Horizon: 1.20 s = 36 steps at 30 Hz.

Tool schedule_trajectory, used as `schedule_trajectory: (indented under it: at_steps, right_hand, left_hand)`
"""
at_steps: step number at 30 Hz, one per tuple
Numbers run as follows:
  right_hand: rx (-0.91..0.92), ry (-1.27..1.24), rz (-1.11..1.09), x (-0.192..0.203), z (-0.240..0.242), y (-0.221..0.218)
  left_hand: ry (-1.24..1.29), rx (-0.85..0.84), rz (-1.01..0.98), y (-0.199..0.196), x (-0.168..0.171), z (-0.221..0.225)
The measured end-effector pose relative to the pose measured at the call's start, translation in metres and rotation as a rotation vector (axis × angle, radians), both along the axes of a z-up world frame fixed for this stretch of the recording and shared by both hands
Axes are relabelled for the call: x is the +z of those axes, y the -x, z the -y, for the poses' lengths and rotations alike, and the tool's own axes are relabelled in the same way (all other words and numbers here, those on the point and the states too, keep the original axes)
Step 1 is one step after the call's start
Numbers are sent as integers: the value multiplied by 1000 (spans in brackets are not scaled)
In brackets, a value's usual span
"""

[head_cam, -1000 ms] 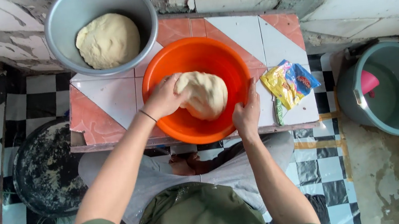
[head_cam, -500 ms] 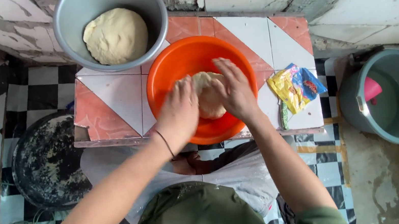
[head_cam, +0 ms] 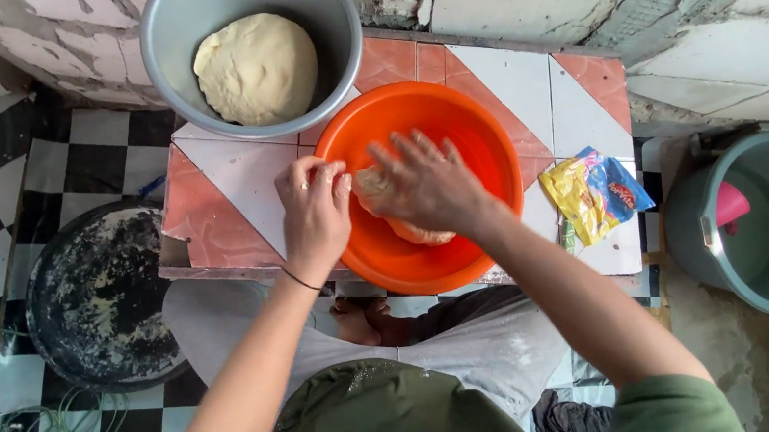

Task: Kneading a large piece of dough in an orange bowl by repeatedly lifting and slapping it down.

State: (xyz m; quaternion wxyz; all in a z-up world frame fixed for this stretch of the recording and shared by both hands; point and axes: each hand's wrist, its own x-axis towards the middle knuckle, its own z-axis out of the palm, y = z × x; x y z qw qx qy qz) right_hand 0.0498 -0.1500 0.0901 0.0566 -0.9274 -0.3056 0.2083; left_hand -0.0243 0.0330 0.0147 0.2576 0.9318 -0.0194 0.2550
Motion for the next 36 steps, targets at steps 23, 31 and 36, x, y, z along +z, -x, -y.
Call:
schedule_trajectory:
  at_steps: [23,31,36]
  right_hand:
    - [-747,-795,291,-31,0,-3]
    - [-438,-1392,755,112,69,13]
    - [-217,-1327,978,157,86,18]
  left_hand:
    - [617,264,-417,5,-14,8]
    - [526,216,-332,6,-22,9]
    - [404,161,-209,-1,-24,8]
